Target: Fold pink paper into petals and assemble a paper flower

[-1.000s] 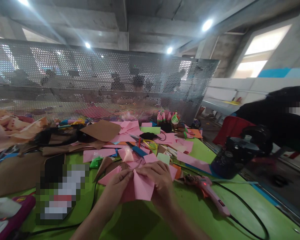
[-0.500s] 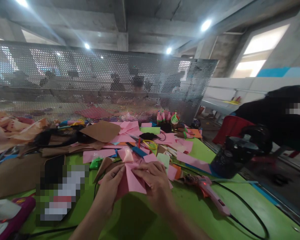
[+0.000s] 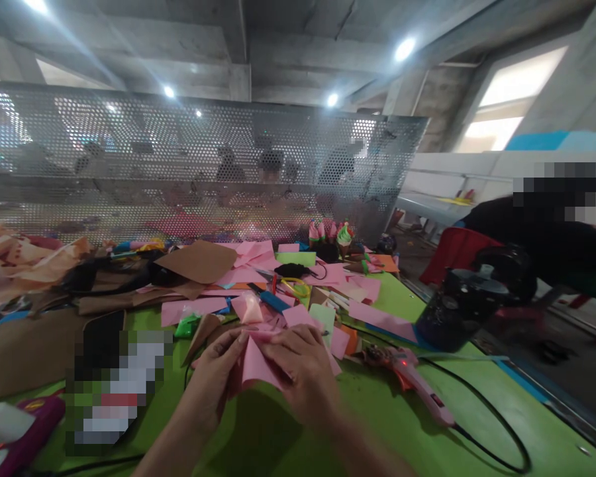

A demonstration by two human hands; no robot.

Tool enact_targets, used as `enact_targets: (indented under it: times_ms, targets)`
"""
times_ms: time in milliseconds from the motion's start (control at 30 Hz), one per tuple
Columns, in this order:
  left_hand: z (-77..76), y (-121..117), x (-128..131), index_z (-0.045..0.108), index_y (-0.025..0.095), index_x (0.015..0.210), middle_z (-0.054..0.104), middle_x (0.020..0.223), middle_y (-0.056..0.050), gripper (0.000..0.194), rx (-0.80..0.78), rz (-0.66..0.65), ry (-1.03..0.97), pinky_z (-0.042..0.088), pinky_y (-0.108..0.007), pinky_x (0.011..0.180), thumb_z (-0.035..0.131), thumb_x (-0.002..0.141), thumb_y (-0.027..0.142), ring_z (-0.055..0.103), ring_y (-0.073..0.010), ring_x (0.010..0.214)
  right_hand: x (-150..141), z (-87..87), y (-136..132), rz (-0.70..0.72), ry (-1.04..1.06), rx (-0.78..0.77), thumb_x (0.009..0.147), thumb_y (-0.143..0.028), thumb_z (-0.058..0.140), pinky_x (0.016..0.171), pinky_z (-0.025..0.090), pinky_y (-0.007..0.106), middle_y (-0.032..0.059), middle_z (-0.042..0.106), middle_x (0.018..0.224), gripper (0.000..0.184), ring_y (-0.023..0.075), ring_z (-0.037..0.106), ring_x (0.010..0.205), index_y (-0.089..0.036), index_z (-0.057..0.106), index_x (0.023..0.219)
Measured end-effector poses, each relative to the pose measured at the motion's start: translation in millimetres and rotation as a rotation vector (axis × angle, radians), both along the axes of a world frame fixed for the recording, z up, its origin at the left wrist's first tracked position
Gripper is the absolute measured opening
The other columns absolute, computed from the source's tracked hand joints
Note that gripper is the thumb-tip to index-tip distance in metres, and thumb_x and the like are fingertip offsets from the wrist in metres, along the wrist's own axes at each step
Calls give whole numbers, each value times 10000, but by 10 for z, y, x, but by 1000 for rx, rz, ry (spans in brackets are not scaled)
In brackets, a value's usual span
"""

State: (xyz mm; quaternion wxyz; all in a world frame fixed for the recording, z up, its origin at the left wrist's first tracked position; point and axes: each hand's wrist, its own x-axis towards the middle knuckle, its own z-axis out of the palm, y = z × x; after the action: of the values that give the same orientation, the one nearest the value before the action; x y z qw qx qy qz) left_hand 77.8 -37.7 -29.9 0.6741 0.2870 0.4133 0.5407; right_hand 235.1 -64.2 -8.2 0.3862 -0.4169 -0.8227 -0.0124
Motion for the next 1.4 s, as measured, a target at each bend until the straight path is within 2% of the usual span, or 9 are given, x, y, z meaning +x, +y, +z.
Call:
enact_targets:
  times_ms: [133, 267, 400, 600, 833, 1000, 1133, 1233, 1400]
  targets:
    - [0, 25, -47, 714, 210, 857, 713, 747, 13, 354, -4, 3, -66, 503, -175, 523, 875, 586, 370, 632, -102, 589, 42, 63, -11, 71, 35, -77, 770, -38, 639, 820, 362, 367, 35, 679, 965, 326, 233, 539, 941, -248, 667, 1018]
    - [0, 37, -94, 693, 215, 800, 700, 778, 39, 282, 33, 51, -135, 521, -163, 569, 873, 610, 321, 634, -88, 624, 137, 103, 19, 27, 306, -115, 698, 28, 542, 912, 390, 385, 55, 614, 1076, 480, 242, 516, 1063, -248, 634, 1080]
    - [-18, 25, -111, 689, 221, 829, 702, 808, 41, 257, 25, 47, -129, 525, -152, 572, 858, 648, 292, 639, -83, 640, 166, 69, 73, 27, 525, -256, 741, -79, 601, 890, 432, 367, 60, 621, 1064, 367, 232, 549, 1022, -232, 648, 1071]
    - [30, -23, -77, 695, 200, 801, 690, 728, 23, 264, 13, 2, -170, 510, -155, 525, 870, 622, 282, 628, -99, 608, 138, -53, 181, 85, 812, -485, 719, -200, 695, 707, 461, 293, 26, 682, 794, 96, 179, 598, 756, -200, 707, 814]
    - [115, -51, -47, 697, 160, 774, 676, 719, 17, 290, 87, -54, -152, 513, -167, 563, 885, 585, 274, 630, -98, 607, 172, -56, 209, 191, 1157, -718, 630, -179, 713, 715, 447, 268, 6, 655, 725, 48, 158, 578, 730, -194, 693, 671]
    - [153, -47, -33, 700, 185, 765, 637, 653, 50, 295, 99, -38, -78, 459, -142, 509, 874, 591, 346, 589, -74, 552, 191, 32, 158, 196, 1098, -744, 648, -159, 618, 781, 449, 304, 35, 662, 780, 74, 191, 596, 801, -178, 685, 674]
    - [142, -56, -49, 715, 190, 776, 663, 718, 35, 297, 140, -47, 43, 456, -145, 547, 852, 616, 400, 595, -83, 611, 211, 64, 148, 279, 1037, -744, 757, -267, 616, 842, 448, 336, 59, 680, 911, 138, 222, 609, 920, -178, 690, 833]
    - [115, -66, -72, 738, 193, 831, 691, 799, 8, 302, 188, -90, 116, 461, -157, 590, 828, 653, 419, 598, -100, 672, 201, 44, 162, 244, 968, -872, 740, -386, 741, 751, 452, 297, 42, 679, 877, 262, 188, 608, 821, -171, 706, 886]
    - [123, -81, -81, 760, 181, 897, 700, 812, -27, 376, 142, -136, 148, 435, -173, 535, 817, 654, 462, 584, -110, 632, 190, -5, 202, 158, 890, -909, 654, -443, 825, 638, 416, 262, 15, 661, 685, 324, 134, 559, 644, -145, 712, 714]
